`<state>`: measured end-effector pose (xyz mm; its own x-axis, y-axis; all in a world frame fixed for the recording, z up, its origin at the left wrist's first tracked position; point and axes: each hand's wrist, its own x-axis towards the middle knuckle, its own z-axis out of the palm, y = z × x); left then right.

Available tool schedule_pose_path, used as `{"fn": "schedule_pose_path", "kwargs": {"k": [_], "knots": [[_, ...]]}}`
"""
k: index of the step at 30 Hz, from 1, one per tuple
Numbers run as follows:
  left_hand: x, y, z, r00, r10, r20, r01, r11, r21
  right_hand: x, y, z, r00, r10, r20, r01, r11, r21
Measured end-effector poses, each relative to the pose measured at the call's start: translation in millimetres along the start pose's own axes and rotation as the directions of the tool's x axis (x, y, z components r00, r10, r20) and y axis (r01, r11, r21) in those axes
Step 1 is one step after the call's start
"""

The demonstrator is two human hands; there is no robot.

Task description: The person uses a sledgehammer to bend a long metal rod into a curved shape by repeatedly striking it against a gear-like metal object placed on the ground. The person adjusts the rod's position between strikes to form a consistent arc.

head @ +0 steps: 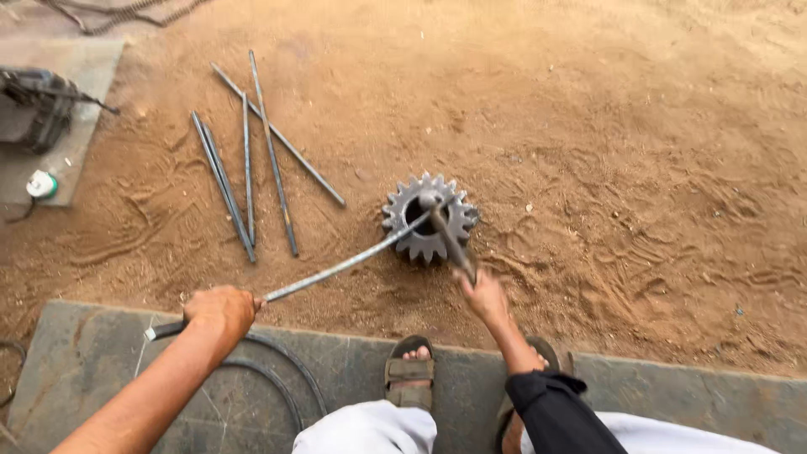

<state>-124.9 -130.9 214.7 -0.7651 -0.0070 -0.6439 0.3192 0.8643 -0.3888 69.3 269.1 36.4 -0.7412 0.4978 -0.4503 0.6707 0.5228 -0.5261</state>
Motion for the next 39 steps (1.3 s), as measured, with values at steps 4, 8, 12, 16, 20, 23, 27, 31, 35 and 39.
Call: {"fn": "schedule_pose_path", "kwargs": {"k": [4,8,12,16,20,23,27,31,35,39], "knots": [[4,-7,2,0.999,0.028,-0.019,-0.027,0.999,0.031,-10,2,8,0.993,-0.082,-0.089,0.107,0.934,0.340],[5,-7,-4,0.998,-0.053,0.042,0.054,0.998,-0.014,-1,-5,1,0.917,-0.296,-0.268,0.369,0.886,0.282],[-3,-5,-17,0.999,-0.032,0.041,0.031,0.999,0.017,11,6,3,0.955,-0.239,-0.176,0.255,0.964,0.077],[-2,-9,-10,1.000,0.003,0.003,-0.003,1.000,-0.004,1,35,17,0.983,-0.046,-0.178,0.040,0.998,-0.040],[13,-15,48,0.995,0.040,-0.095,-0.048,0.995,-0.084,-19,53,24,0.978,0.169,-0.122,-0.165,0.985,0.043],[25,-7,113,0.973,-0.131,-0.188,0.032,0.891,-0.452,-25,57,20,0.954,0.299,-0.011,-0.294,0.944,0.148],[13,44,196,0.816,-0.489,-0.308,0.090,0.635,-0.767,-26,51,8,0.959,0.282,-0.014,-0.277,0.951,0.139],[-17,96,237,0.814,-0.569,-0.114,0.088,0.315,-0.945,-28,47,8,0.960,0.281,-0.001,-0.278,0.951,0.131],[-28,119,232,0.837,-0.528,-0.143,-0.017,0.236,-0.972,-28,46,16,0.961,0.276,-0.007,-0.274,0.957,0.095],[-21,123,222,0.824,-0.516,-0.233,-0.156,0.189,-0.970,-25,46,19,0.960,0.278,-0.039,-0.273,0.958,0.090]]}}
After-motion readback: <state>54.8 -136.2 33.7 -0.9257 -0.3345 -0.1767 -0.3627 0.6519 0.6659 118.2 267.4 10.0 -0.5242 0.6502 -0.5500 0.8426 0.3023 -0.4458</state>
